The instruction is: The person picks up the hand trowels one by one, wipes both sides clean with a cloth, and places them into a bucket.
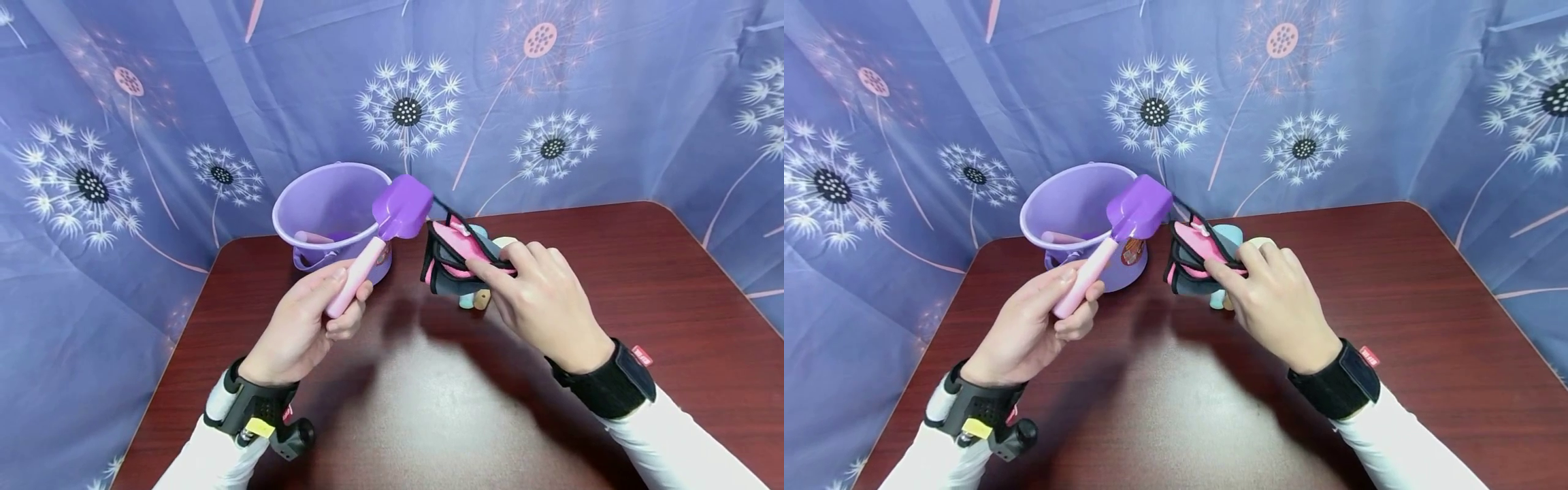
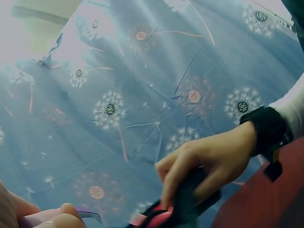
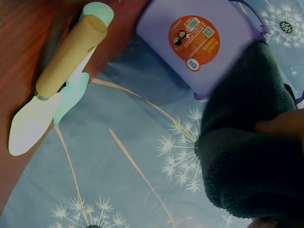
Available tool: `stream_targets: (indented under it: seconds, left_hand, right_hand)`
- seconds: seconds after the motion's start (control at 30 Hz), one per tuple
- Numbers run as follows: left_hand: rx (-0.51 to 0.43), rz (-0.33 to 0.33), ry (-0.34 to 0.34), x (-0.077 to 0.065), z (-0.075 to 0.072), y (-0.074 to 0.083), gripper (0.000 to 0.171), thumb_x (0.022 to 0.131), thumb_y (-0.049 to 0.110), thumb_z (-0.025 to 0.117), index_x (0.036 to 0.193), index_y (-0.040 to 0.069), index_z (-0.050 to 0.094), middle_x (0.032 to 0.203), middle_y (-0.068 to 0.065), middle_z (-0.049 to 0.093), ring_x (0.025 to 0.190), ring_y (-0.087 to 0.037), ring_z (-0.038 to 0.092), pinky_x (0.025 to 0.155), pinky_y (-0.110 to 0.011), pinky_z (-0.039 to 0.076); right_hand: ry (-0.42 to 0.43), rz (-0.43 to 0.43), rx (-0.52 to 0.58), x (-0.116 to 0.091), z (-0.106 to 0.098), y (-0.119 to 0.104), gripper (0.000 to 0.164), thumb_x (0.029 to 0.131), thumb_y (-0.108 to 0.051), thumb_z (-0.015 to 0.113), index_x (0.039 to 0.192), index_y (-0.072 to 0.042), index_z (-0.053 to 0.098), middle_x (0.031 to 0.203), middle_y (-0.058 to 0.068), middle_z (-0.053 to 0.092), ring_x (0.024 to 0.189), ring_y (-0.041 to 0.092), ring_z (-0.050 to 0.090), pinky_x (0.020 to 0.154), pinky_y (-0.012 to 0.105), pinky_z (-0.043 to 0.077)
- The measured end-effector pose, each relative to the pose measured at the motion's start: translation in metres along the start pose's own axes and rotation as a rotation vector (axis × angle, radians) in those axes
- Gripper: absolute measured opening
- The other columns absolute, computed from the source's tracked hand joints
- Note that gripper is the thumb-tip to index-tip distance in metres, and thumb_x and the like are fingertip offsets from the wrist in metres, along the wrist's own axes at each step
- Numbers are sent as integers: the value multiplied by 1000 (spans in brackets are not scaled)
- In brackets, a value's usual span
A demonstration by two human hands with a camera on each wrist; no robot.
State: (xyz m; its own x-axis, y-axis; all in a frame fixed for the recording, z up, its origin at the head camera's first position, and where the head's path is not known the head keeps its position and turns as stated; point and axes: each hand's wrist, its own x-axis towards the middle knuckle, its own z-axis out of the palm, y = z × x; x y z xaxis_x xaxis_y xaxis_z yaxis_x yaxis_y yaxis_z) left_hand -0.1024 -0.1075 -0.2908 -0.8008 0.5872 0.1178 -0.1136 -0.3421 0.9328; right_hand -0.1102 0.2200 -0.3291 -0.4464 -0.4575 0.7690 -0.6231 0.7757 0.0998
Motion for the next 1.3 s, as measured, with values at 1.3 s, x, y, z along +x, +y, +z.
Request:
stream_targets:
  seconds: [1.3]
  left_hand:
    - [1569, -78, 323, 48, -81, 87, 35, 111, 32, 59, 124, -1, 65, 106, -16, 72, 95, -32, 63, 90, -50, 46]
  right_hand:
    - [-120, 37, 72, -2, -7, 2, 43, 90, -17, 57, 129, -14, 75, 94, 11, 56, 66, 31, 44, 59, 44, 36]
